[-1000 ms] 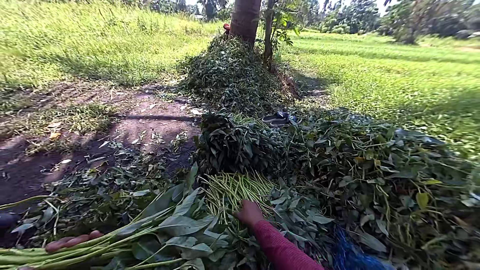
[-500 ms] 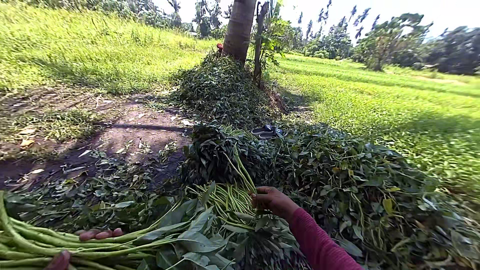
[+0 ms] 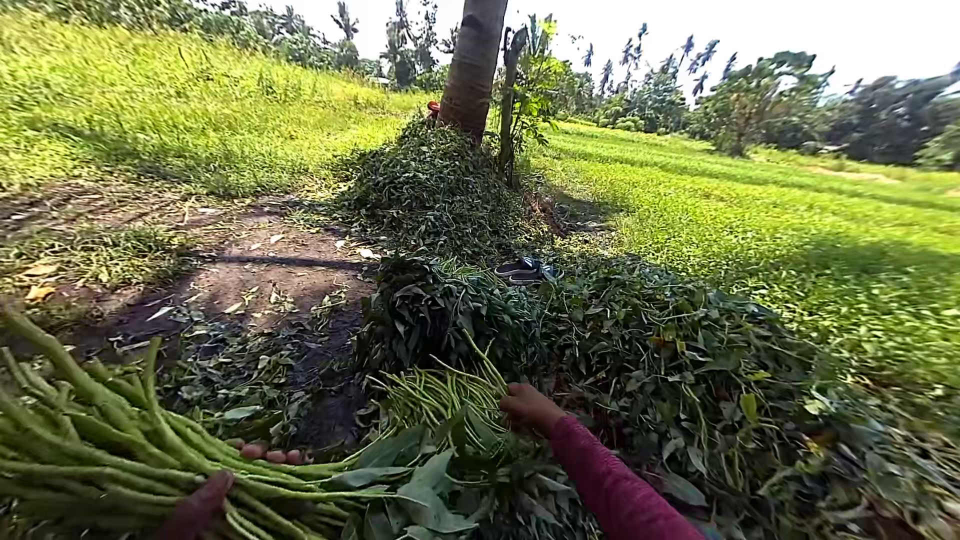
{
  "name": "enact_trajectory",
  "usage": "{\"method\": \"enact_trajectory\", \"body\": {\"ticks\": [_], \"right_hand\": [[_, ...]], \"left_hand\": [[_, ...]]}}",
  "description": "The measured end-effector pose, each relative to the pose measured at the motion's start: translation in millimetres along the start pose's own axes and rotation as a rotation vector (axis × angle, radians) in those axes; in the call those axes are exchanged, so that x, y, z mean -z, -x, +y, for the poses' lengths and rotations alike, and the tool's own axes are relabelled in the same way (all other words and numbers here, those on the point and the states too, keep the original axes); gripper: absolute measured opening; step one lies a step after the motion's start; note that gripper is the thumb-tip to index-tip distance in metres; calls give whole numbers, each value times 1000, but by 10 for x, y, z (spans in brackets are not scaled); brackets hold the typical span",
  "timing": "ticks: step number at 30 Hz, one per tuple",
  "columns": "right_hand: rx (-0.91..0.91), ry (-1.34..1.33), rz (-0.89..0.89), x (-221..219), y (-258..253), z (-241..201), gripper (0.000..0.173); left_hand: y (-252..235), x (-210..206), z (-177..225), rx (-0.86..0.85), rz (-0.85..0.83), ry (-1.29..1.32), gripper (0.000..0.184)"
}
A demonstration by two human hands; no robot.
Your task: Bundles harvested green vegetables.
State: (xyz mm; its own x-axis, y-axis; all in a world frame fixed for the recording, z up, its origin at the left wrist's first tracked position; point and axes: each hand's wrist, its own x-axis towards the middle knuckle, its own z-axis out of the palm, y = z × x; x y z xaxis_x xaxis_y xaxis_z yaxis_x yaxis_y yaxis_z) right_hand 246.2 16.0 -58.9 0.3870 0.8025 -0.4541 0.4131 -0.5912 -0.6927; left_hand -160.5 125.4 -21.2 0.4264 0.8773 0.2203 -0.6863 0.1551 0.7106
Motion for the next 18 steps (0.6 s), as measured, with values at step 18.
{"method": "enact_trajectory", "body": {"ticks": [18], "right_hand": [[-234,856,12,140,190,56,29]], "left_hand": [[-85,276,109,-73,-15,11,24]]}}
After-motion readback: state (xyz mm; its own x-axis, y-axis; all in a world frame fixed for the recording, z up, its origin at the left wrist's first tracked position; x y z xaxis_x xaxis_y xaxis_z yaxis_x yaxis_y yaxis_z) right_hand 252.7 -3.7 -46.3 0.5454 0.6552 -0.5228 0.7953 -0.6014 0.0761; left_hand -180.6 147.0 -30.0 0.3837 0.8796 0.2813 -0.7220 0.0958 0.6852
